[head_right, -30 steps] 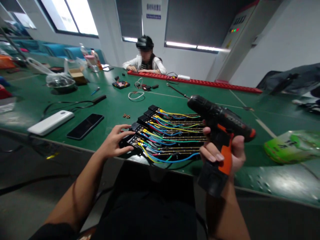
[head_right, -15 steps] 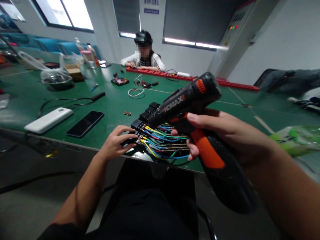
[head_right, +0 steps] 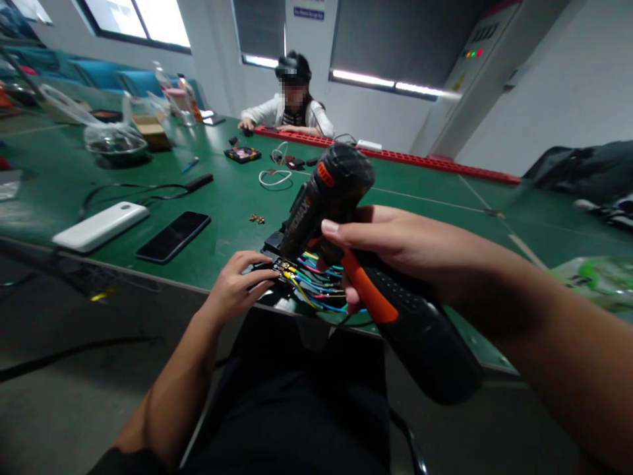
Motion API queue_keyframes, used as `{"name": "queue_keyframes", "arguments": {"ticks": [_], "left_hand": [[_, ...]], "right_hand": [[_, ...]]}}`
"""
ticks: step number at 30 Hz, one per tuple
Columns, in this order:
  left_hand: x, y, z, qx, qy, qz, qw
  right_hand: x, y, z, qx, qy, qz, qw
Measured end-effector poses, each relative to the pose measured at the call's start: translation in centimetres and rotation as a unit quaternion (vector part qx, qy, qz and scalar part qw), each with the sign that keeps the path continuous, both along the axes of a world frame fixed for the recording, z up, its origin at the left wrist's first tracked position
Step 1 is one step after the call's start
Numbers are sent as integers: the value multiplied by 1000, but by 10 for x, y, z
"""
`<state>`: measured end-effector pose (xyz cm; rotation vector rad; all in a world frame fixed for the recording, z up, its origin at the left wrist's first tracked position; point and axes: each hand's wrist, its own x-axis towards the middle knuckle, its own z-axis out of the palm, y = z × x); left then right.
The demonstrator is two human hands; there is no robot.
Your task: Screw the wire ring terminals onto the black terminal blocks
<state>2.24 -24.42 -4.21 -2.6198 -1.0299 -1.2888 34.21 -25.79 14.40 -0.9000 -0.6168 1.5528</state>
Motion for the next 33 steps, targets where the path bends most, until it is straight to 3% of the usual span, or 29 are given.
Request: {"name": "queue_keyframes", "arguments": {"ticks": [3,5,8,11,13,18,27,33], "left_hand": [[1,0,0,-1,5,1,1000],[1,0,1,-2,4,0,1000],[2,0,1,0,1,-3,1000],[3,1,1,8,-4,-4,1000],[3,1,1,11,-7,-3,1000],[3,1,1,14,-5,-1,1000],[4,-1,3,6,-7,2,1000],[5,-1,3,8,-12,0,1000]], "right_hand": [[-14,-6,12,-120,-97,99,983],[-29,-14,25,-145,-148,111,972],[-46,-26,41,-115,-228,158,954],[-51,-33,48,-76,-307,264,911],[-52,-35,50,-58,-342,299,889],[-54,-39,54,-40,-391,291,872],[-53,-42,56,-18,-392,295,871],[-56,-41,57,-43,-403,283,869]]}}
